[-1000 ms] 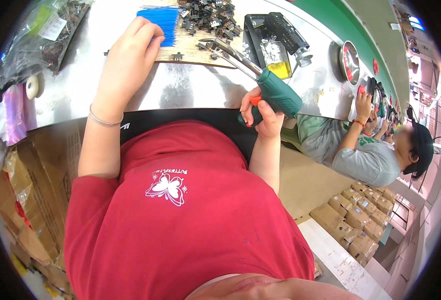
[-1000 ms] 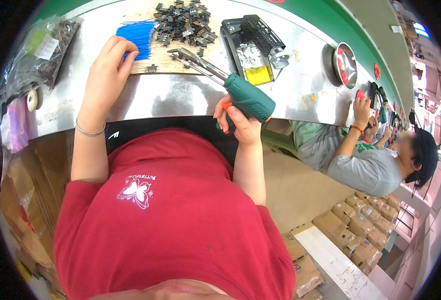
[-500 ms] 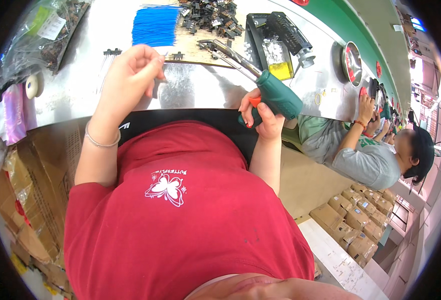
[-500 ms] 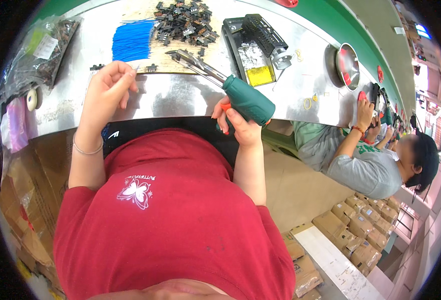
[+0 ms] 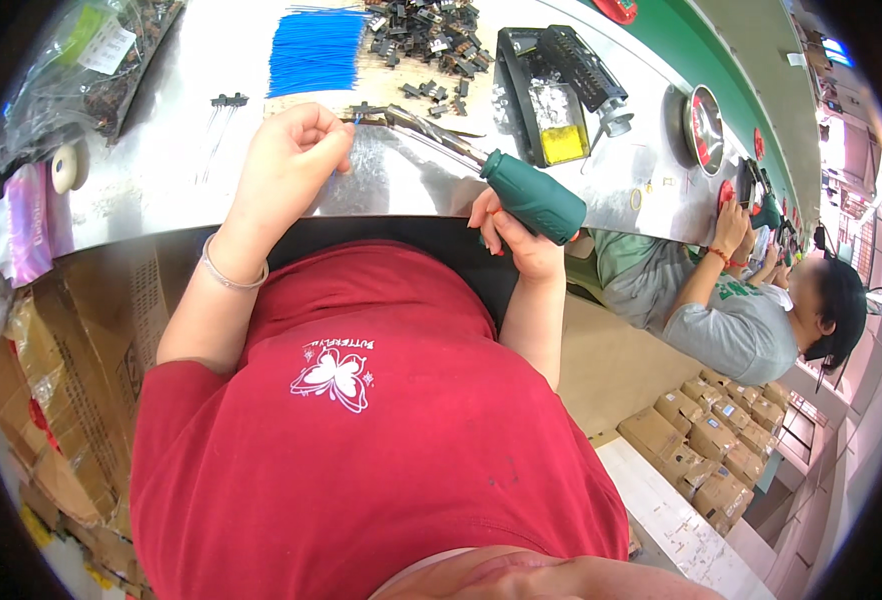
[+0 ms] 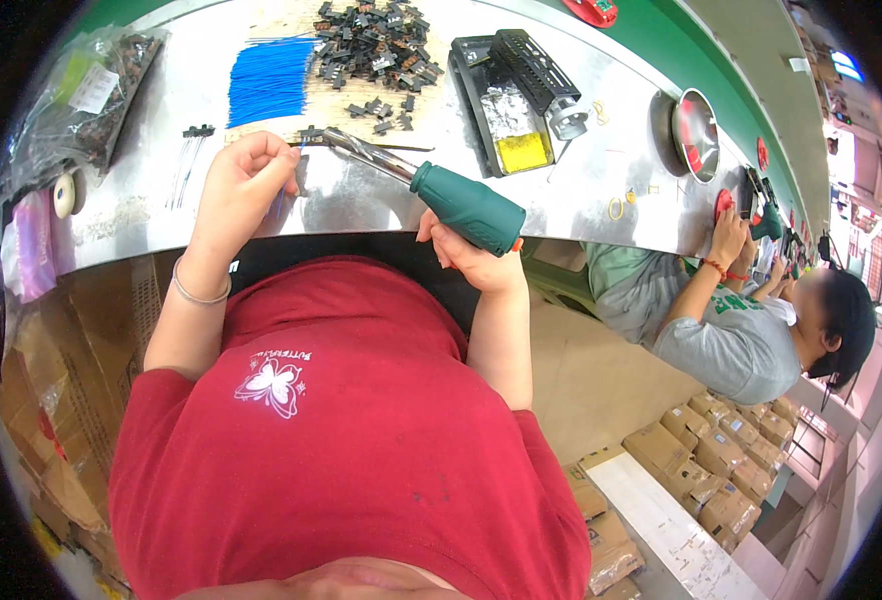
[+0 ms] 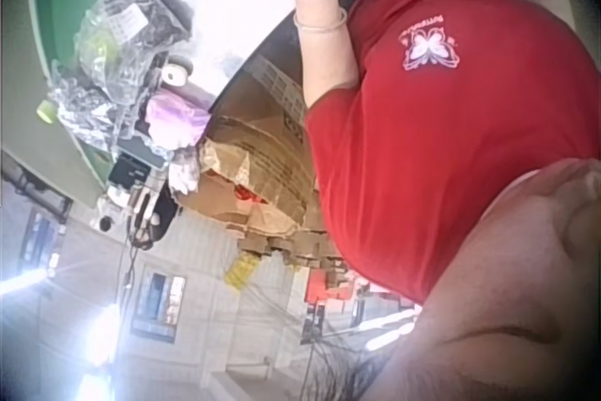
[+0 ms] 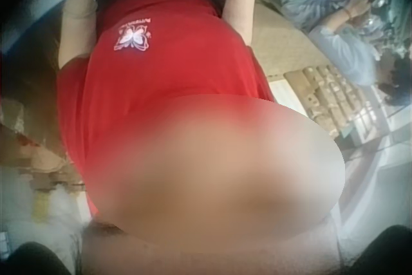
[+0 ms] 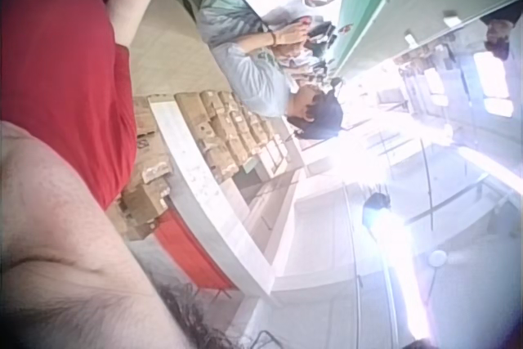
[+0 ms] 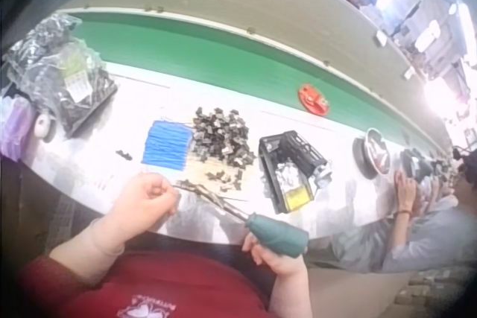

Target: The person picks up electrical components and wires from a workbench and solders wires onto the components one by one using a handheld soldering gun, placing each finished assembly to the side.

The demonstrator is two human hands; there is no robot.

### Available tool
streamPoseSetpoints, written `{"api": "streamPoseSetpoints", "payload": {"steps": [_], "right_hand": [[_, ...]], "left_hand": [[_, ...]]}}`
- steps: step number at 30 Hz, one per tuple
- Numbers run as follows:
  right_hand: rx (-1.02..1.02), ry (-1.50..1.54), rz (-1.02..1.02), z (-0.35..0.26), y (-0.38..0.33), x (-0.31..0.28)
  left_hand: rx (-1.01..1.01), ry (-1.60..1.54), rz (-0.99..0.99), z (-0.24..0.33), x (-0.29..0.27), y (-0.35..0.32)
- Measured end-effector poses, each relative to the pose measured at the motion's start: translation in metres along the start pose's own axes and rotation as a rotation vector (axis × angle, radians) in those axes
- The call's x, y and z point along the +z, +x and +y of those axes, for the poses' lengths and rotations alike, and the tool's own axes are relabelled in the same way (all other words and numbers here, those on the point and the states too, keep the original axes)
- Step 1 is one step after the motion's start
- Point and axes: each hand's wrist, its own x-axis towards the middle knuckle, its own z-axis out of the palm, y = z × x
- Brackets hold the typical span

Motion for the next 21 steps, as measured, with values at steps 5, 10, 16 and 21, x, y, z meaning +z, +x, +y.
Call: {"api": "streamPoseSetpoints", "payload": {"steps": [5, 10, 16, 21], "right_hand": [[0.01, 0.025, -0.012, -0.0016, 0.0003, 0.0008], [0.028, 0.031, 0.014, -0.0039, 0.0006, 0.0022], [0.026, 0.016, 0.019, -0.0052, 0.0007, 0.0036], [0.036, -0.035, -0.012, -0.0068, 0.0017, 0.0021]], "left_hand": [[0.023, 0.023, 0.0, -0.0015, 0.0008, -0.0002], [0.014, 0.05, 0.0, -0.0018, 0.0006, -0.0004], [0.02, 0.067, -0.001, -0.0035, 0.0007, 0.0006], [0.03, 0.059, -0.01, -0.0044, 0.0004, 0.0009]]}}
